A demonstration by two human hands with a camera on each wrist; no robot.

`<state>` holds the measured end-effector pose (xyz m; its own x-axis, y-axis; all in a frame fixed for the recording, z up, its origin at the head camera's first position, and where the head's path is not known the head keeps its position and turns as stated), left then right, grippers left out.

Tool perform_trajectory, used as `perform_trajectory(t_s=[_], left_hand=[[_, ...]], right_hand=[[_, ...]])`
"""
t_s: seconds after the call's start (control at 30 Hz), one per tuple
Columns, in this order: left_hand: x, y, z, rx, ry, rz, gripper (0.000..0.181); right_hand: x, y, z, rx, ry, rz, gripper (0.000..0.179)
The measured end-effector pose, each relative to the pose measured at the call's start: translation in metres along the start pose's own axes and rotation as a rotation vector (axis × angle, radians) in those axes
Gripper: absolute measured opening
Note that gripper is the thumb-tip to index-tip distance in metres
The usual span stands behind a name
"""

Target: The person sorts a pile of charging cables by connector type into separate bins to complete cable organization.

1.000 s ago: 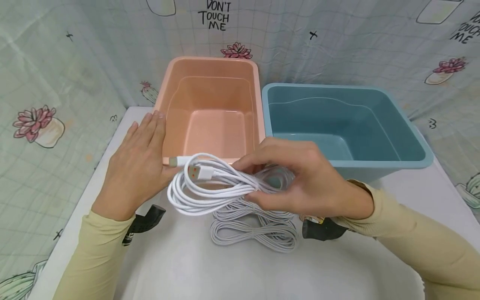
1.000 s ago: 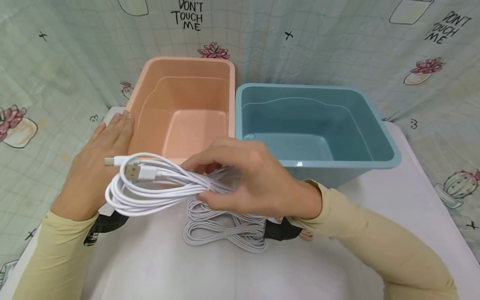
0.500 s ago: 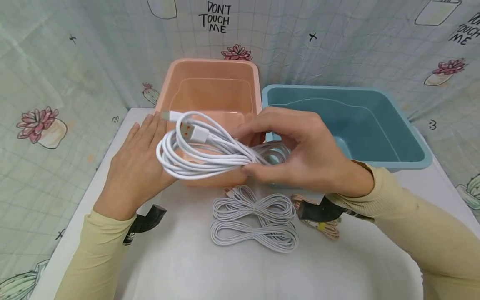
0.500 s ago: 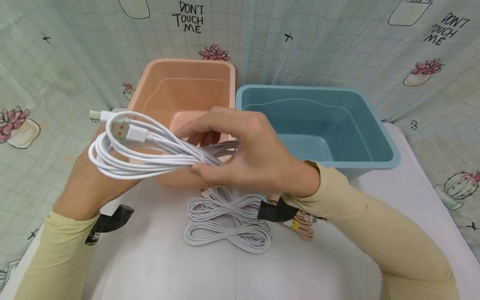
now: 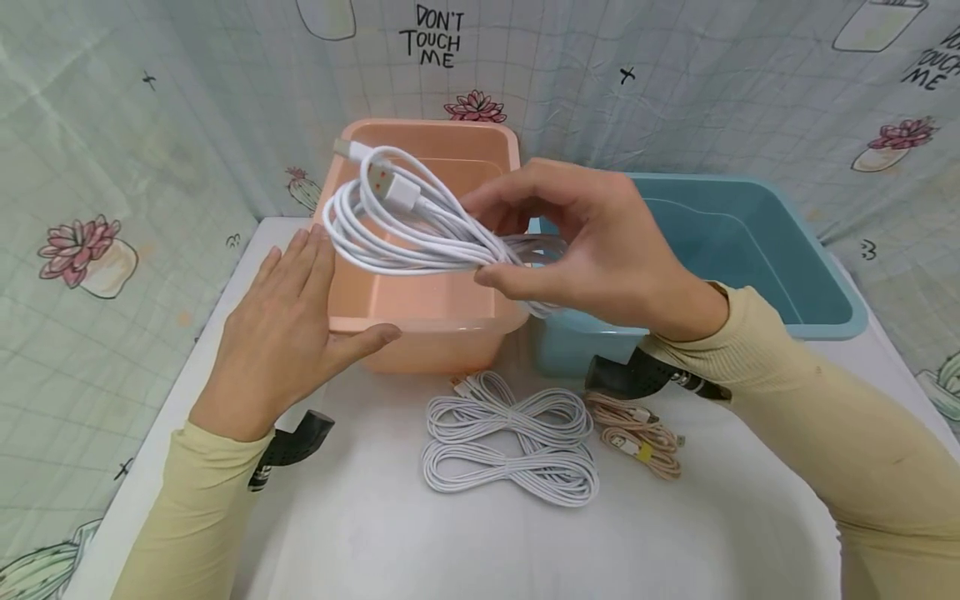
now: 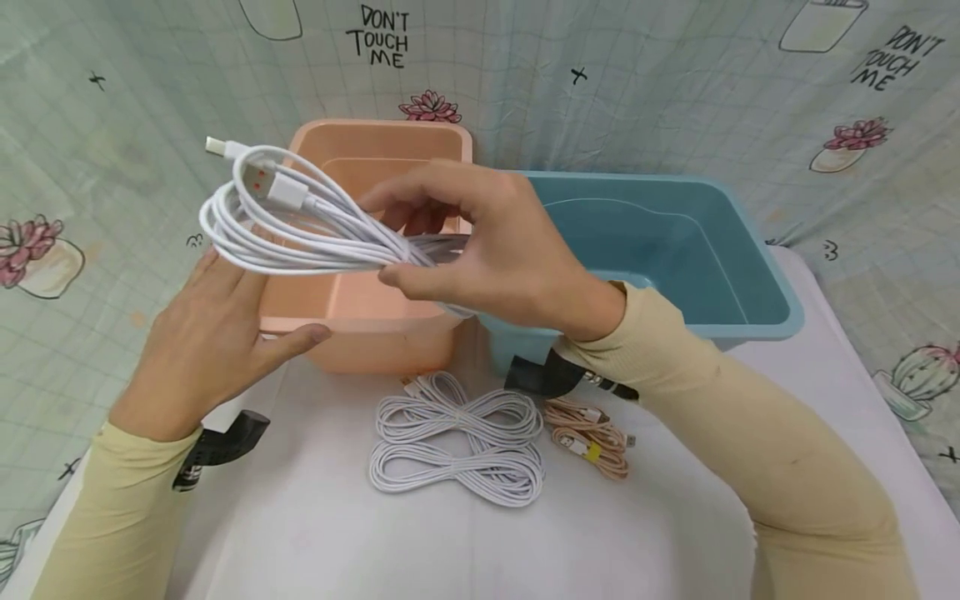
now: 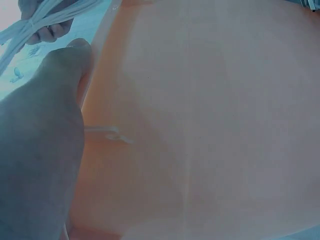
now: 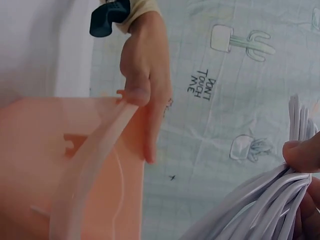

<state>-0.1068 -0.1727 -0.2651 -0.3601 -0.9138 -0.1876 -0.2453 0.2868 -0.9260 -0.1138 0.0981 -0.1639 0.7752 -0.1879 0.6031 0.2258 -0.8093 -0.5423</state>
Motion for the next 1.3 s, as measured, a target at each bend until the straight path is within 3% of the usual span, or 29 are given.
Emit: perform_trajectory(t_s=[0.23,0.43,0.9,1.13,1.3], left_hand=[[0.000,-0.001,0.000,0.026,-0.018,0.018,0.114],[0.000,-0.001,-0.001,0.010,-0.011,0.014,0.114],[0.000,-0.001,-0.002,0.031,-0.019,0.012,0.115],[0.000,-0.001,-0.002,0.028,-0.012,0.008,0.113],[0.000,0.000,-0.002,0.035,-0.015,0.000,0.113]], right_hand=[[-0.013,0.000,-0.010,-0.023,0.078,0.027,0.039],[-0.022,0.003,-0.022,-0.008,0.121,0.029,0.038],[-0.048,0.020,-0.045,0.013,0.149,0.078,0.040],[-0.059,0.029,-0.058,0.028,0.232,0.072,0.041],[-0.069,0.033,-0.064,0.035,0.234,0.095,0.040]])
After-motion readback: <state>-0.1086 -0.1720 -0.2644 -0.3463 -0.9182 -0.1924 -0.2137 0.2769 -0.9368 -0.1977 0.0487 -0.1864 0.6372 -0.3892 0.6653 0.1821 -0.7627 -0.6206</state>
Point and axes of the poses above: each hand's wrist, its own z-axis away from the middle knuckle, its own y-axis out of the palm, x = y × z, the point moved 3 cm from there along -z, towards the middle knuckle, and after that the axes turned 3 degrees about z, right-handed, at the moved point
